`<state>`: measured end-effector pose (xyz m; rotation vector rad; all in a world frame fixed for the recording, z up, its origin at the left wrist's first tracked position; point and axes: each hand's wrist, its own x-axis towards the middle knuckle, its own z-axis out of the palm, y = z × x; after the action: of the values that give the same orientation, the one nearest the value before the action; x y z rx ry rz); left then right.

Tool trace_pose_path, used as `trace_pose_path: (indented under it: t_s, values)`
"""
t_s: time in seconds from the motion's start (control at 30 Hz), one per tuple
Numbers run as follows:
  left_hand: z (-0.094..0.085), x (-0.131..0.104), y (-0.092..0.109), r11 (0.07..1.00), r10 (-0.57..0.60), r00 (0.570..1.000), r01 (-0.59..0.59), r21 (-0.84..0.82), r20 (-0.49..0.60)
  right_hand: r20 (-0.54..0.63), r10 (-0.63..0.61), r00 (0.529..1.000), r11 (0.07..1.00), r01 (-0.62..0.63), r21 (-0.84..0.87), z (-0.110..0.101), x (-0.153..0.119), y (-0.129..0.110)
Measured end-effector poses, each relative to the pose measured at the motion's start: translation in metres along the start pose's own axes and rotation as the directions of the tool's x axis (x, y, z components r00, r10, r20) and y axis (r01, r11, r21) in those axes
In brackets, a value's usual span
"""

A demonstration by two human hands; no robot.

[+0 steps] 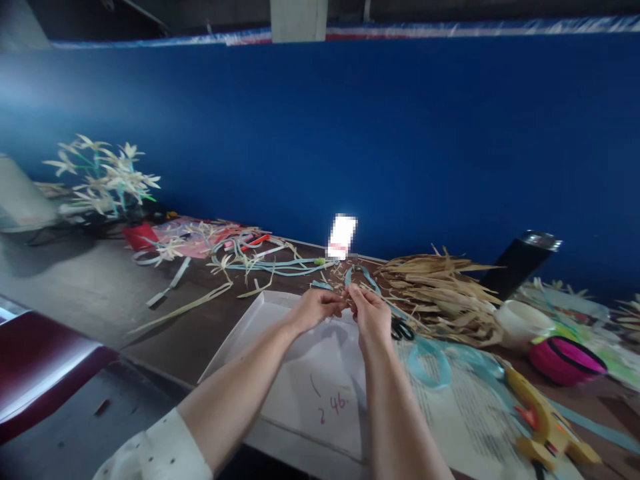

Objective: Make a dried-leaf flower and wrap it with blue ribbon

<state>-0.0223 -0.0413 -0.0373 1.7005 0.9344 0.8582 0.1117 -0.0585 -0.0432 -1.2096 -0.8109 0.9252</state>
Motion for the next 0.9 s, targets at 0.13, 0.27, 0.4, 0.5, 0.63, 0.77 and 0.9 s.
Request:
trace_pose_path:
  t_s: [0.13,0.27,0.4,0.5,0.63,0.77,0.9]
  values:
    - [-0.001,0.002,-0.004,0.999,0.002,1.000,-0.002,0.046,-0.006,0.027,0.050,0.998,0.998,-0.051,0.037,0.001,-0.001,-0.002]
    - [-0.004,0.000,0.001,0.996,-0.046,0.995,0.052,0.071,-0.084,0.011,0.092,0.996,0.993,-0.092,0.074,0.001,-0.001,-0.004]
    - [-0.005,-0.001,0.006,0.994,-0.063,0.989,0.075,0.084,-0.132,0.016,0.110,0.994,0.990,-0.111,0.092,0.000,-0.001,-0.005]
    - [-0.004,-0.001,0.005,0.989,-0.023,0.989,0.043,0.139,-0.144,0.031,0.103,0.994,0.989,-0.106,0.104,0.000,-0.001,-0.005]
    - [-0.003,0.000,0.002,0.975,0.025,0.994,0.000,0.224,-0.109,0.046,0.094,0.994,0.989,-0.099,0.111,0.000,-0.002,-0.005]
    - [-0.003,0.000,0.002,0.967,0.016,0.997,0.005,0.256,-0.080,0.056,0.091,0.994,0.988,-0.097,0.119,0.000,-0.001,-0.004]
    - [-0.003,-0.001,0.002,0.957,0.032,0.997,-0.010,0.288,-0.071,0.065,0.093,0.994,0.985,-0.101,0.140,0.001,-0.001,-0.004]
